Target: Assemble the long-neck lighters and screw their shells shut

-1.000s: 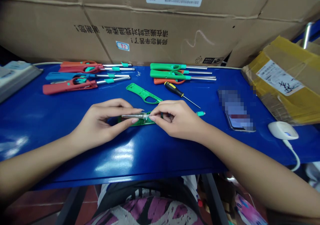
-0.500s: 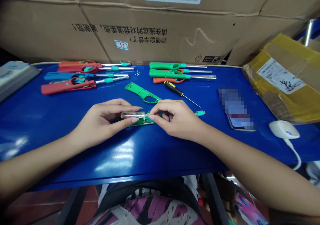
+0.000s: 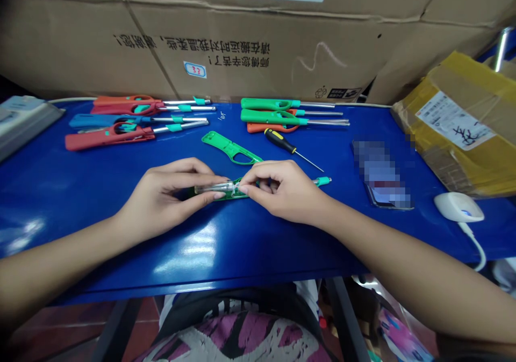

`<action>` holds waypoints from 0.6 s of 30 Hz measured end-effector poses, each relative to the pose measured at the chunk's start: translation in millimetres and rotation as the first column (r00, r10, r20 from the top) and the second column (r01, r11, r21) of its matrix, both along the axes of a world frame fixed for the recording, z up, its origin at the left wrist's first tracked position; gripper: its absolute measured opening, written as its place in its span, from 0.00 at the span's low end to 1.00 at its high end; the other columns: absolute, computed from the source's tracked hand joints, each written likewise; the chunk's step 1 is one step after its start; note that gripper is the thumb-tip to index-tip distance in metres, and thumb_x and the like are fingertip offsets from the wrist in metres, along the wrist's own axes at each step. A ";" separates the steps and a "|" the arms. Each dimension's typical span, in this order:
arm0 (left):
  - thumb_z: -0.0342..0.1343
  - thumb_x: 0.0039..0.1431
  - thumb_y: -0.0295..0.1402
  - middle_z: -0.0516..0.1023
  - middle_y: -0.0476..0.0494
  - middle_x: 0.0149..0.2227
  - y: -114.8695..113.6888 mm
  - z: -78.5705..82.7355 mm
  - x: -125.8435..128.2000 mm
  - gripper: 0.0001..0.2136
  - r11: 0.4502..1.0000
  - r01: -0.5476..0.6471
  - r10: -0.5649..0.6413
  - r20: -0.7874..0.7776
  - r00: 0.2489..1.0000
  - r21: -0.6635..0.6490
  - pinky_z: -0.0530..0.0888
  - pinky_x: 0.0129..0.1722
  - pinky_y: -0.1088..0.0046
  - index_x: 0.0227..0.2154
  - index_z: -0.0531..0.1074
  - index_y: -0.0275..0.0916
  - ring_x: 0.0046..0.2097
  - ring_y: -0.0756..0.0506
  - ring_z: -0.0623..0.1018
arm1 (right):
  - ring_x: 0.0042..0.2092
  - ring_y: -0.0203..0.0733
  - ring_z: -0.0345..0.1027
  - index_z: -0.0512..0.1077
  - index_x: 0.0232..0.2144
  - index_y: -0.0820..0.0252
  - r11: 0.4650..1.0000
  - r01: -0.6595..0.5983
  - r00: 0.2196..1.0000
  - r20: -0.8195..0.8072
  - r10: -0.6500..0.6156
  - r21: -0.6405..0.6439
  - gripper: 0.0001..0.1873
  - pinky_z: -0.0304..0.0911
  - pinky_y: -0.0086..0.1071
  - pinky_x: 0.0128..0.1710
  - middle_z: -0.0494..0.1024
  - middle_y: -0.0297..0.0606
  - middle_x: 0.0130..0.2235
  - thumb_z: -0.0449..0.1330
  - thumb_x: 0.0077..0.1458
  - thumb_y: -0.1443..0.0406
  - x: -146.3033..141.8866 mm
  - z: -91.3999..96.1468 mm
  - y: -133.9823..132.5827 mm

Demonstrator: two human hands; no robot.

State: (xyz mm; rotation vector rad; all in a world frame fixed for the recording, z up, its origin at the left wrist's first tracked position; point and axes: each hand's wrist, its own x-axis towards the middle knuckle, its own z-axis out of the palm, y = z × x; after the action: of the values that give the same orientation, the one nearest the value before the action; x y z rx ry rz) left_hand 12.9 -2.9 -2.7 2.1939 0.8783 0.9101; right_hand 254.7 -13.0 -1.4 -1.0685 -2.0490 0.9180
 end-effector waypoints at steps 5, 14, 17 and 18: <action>0.63 0.62 0.30 0.80 0.46 0.37 0.4 0.0 -0.3 0.10 1.000 0.009 -0.009 -0.001 1.000 0.015 0.76 0.37 0.76 0.46 0.82 0.42 0.37 0.49 0.79 | 0.26 0.30 0.62 0.79 0.33 0.62 1.000 0.012 1.000 0.011 -0.012 -0.025 0.06 0.56 0.26 0.24 0.76 0.34 0.29 0.63 0.59 0.67 -0.4 -0.3 -0.1; 0.62 0.63 0.31 0.80 0.44 0.38 -0.8 -1.6 0.2 0.10 0.998 0.010 -0.008 -0.035 0.999 0.063 0.76 0.39 0.75 0.46 0.82 0.41 0.38 0.49 0.80 | 0.22 0.30 0.57 0.80 0.30 0.63 0.986 0.109 0.993 0.054 -0.103 -0.128 0.10 0.52 0.26 0.19 0.71 0.31 0.22 0.62 0.58 0.62 -3.2 3.4 -1.5; 0.62 0.63 0.31 0.80 0.44 0.38 -0.9 -2.6 0.4 0.10 0.997 0.024 -0.022 -0.033 0.999 0.072 0.76 0.39 0.75 0.46 0.82 0.39 0.38 0.49 0.80 | 0.23 0.30 0.57 0.80 0.31 0.63 0.993 0.087 0.995 0.060 -0.082 -0.079 0.09 0.52 0.26 0.20 0.71 0.31 0.23 0.62 0.58 0.63 -2.5 3.4 -0.7; 0.62 0.63 0.31 0.80 0.43 0.38 -0.8 -3.0 0.5 0.10 0.997 0.028 -0.026 -0.036 0.999 0.073 0.76 0.39 0.75 0.46 0.82 0.39 0.38 0.49 0.80 | 0.23 0.29 0.56 0.79 0.31 0.64 0.994 0.081 0.995 0.056 -0.077 -0.070 0.09 0.51 0.26 0.20 0.70 0.31 0.23 0.62 0.58 0.64 -2.5 3.3 -0.7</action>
State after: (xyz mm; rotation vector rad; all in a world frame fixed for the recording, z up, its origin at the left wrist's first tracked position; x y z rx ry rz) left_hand 13.4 -3.8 -5.7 2.2852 0.8419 0.9067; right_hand 252.3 -13.7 1.9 -1.2153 -2.0146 0.9387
